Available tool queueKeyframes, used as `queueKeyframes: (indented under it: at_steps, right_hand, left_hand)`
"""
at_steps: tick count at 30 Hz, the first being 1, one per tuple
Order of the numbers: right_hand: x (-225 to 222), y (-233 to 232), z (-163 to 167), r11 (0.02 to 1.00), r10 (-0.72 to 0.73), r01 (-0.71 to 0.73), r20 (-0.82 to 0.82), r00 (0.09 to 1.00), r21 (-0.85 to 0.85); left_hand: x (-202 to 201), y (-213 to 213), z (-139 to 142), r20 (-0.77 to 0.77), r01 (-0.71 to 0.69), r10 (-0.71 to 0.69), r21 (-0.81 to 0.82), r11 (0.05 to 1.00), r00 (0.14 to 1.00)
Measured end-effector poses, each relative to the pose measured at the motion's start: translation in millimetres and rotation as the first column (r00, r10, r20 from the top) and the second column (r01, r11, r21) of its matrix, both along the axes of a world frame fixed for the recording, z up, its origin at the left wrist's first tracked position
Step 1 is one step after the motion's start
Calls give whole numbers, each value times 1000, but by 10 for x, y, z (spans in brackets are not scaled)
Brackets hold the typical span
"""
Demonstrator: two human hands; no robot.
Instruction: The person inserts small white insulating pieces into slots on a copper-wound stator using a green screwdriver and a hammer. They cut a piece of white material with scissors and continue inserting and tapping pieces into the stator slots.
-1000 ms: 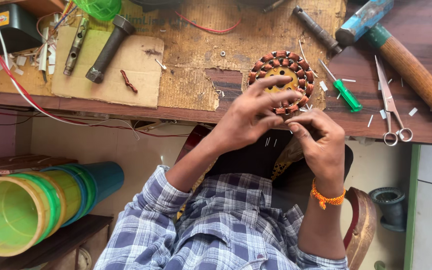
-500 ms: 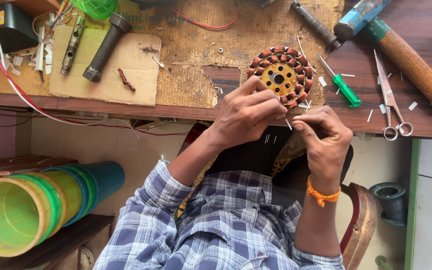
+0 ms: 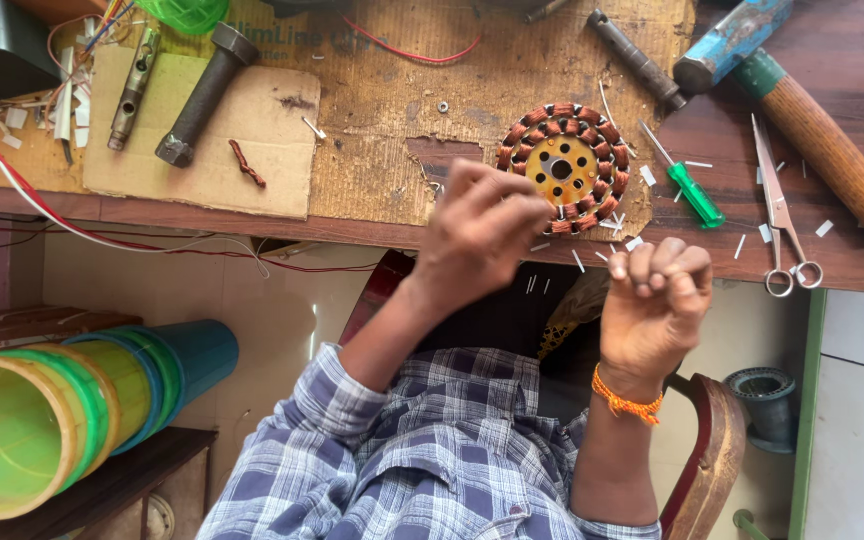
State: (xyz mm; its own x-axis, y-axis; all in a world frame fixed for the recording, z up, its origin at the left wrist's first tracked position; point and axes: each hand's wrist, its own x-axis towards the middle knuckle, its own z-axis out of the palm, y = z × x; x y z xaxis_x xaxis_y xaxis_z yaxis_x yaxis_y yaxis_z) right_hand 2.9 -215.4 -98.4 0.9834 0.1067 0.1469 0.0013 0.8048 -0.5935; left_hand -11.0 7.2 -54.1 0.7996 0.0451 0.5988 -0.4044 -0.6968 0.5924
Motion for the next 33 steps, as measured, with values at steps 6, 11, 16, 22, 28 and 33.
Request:
queueKeyframes:
  at_steps: [6, 11, 16, 22, 28, 33]
  right_hand:
    - [-131, 13, 43, 975, 93, -66, -119, 989, 211]
    - [-200, 39, 112, 996, 82, -77, -140, 987, 39]
    - [-235, 45, 211, 997, 68, -73, -124, 990, -36]
    - [-167, 45, 322, 944, -166, 178, 67, 984, -277]
    - [58, 14, 456, 651, -175, 380, 358, 917, -657]
    - [102, 14, 596, 390, 2, 283, 308, 952, -877]
  left_hand:
    - [-18, -326, -112, -59, 26, -17, 164, 986, 998]
    - [21, -401, -172, -122, -10, 19, 71, 997, 992]
    - [27, -436, -184, -129, -43, 47, 31, 999, 990]
    - [36, -390, -241, -69, -16, 18, 28, 999, 997]
    - [32, -414, -288, -84, -27, 33, 69, 997, 996]
    - [10, -408, -306, -86, -20, 21, 7, 1000, 996]
